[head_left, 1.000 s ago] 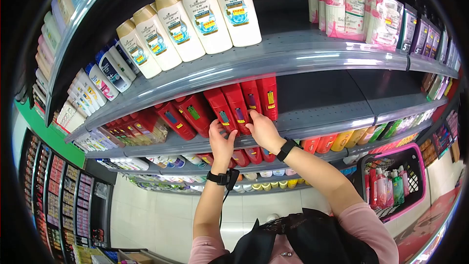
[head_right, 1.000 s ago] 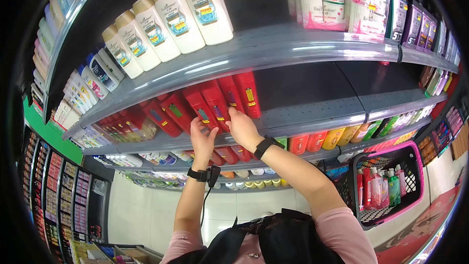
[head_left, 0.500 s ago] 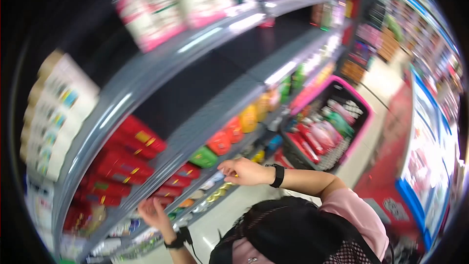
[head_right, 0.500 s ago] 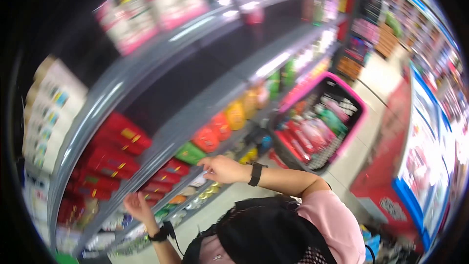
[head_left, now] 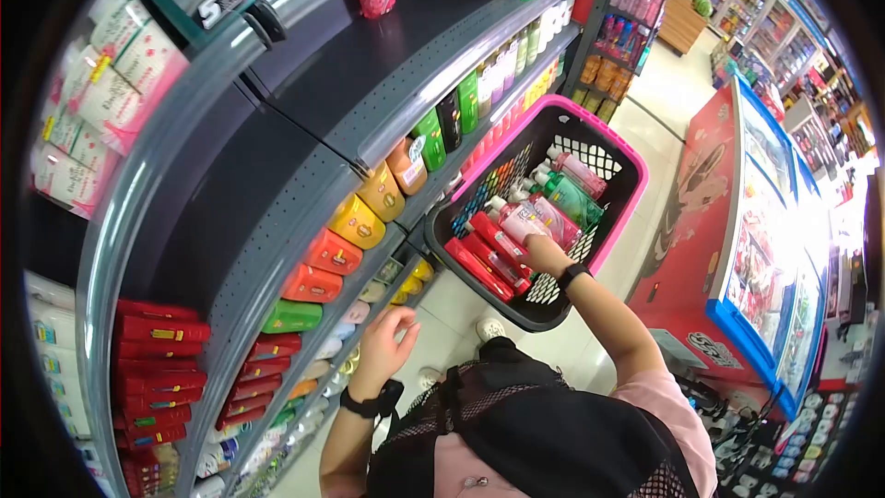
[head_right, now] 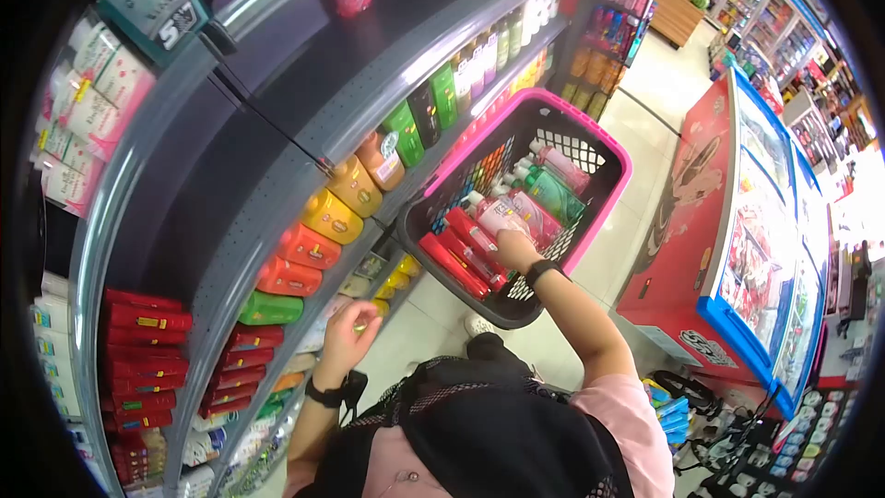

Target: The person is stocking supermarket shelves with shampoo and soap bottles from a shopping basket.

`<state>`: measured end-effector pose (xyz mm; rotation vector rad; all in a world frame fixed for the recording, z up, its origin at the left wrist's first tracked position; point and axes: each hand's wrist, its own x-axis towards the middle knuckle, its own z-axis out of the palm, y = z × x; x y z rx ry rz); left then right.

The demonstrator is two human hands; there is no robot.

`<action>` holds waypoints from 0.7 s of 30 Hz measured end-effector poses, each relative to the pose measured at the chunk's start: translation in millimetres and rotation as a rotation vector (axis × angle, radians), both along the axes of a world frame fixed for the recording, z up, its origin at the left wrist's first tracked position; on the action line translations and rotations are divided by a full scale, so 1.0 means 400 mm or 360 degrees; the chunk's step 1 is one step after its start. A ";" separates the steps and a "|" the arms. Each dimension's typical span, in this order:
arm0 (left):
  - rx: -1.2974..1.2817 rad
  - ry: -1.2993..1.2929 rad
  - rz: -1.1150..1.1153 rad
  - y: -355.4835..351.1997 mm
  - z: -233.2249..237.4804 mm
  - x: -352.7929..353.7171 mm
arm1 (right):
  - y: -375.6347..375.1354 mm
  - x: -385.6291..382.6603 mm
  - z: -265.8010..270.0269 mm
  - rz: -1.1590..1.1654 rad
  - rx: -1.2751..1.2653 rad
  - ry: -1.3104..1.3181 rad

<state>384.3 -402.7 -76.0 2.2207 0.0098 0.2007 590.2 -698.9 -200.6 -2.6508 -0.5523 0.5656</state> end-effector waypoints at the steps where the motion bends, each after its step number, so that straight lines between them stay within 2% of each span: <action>1: 0.0025 -0.0019 -0.0093 -0.023 0.002 0.033 | 0.014 0.016 -0.031 0.0065 -0.0115 0.0103; 3: 0.0053 -0.0012 -0.0168 -0.066 0.003 0.071 | 0.043 0.020 -0.088 0.0152 -0.0224 0.0227; 6: 0.0006 -0.0006 -0.0164 -0.111 -0.001 0.102 | 0.066 0.001 -0.145 -0.0060 -0.0254 0.0235; 8: 0.0009 0.0032 -0.0125 -0.122 -0.018 0.102 | 0.060 0.007 -0.170 -0.0011 -0.0268 0.0208; 10: 0.0006 0.0061 -0.0082 -0.130 -0.031 0.100 | 0.052 0.028 -0.169 0.0041 -0.0286 0.0172; 12: -0.0013 0.0100 -0.0039 -0.136 -0.039 0.095 | 0.031 0.078 -0.148 0.0214 -0.0274 0.0528; 13: -0.0013 0.0098 -0.0025 -0.139 -0.043 0.093 | 0.020 0.092 -0.107 0.0228 -0.0277 0.0525; 16: -0.0052 0.0117 0.0013 -0.144 -0.055 0.094 | -0.028 0.118 -0.032 -0.0187 0.0320 0.1418; 17: -0.0095 0.0124 0.0018 -0.148 -0.060 0.096 | -0.050 0.118 -0.028 -0.0179 0.0318 0.1415; 19: -0.0139 0.0128 0.0026 -0.157 -0.071 0.101 | -0.080 0.102 0.043 -0.0263 0.0881 0.1829; 21: -0.0274 0.0269 -0.0017 -0.169 -0.080 0.114 | -0.089 0.079 0.098 -0.0090 0.1141 0.1994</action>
